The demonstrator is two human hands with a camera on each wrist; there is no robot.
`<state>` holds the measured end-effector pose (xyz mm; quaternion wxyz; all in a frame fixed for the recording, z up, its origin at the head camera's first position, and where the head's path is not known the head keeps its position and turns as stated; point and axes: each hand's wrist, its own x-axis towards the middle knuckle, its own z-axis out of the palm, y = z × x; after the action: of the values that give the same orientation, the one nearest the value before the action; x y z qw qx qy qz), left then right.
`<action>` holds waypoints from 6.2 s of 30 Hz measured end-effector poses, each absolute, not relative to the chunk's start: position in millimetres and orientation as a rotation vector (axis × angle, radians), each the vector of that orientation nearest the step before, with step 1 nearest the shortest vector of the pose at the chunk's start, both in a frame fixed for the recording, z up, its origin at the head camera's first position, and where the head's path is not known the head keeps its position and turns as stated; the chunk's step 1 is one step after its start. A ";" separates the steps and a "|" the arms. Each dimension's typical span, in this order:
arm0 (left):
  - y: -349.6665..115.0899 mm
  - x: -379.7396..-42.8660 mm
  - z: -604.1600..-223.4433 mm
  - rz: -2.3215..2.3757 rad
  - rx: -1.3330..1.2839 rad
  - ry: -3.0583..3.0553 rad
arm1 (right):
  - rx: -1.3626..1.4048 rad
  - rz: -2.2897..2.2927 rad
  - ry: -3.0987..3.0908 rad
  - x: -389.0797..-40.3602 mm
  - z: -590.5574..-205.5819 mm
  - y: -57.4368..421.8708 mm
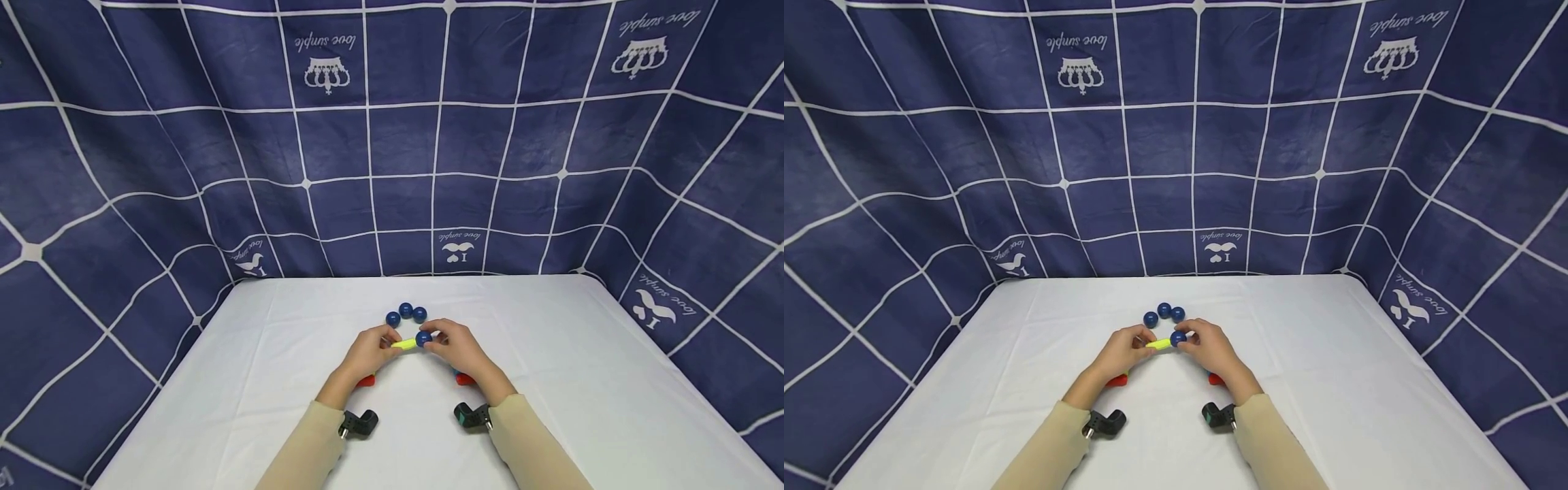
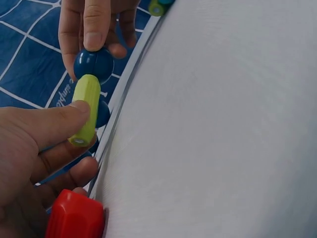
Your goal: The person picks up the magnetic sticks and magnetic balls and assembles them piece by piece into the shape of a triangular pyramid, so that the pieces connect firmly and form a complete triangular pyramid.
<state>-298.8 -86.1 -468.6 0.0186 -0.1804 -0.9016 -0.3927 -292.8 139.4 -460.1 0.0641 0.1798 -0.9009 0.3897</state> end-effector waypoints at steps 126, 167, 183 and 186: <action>-87.8 -296.4 -477.3 -0.984 -0.769 -2.791 | 0.695 1.055 -2.779 -290.1 -461.9 136.9; -92.6 -298.5 -479.6 -1.269 -0.735 -2.778 | 0.423 0.964 -2.885 -350.3 -459.6 129.6; -92.5 -299.0 -480.8 -1.299 -0.716 -2.773 | 0.317 1.098 -2.815 -340.8 -462.4 135.0; -92.4 -299.8 -481.2 -1.306 -0.710 -2.778 | 0.327 1.114 -2.817 -337.9 -461.3 138.9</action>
<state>-299.8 -92.4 -481.2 -0.0047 -0.2253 -0.8816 -0.4146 -337.9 138.9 -461.3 0.0473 0.1070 -0.9236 0.3652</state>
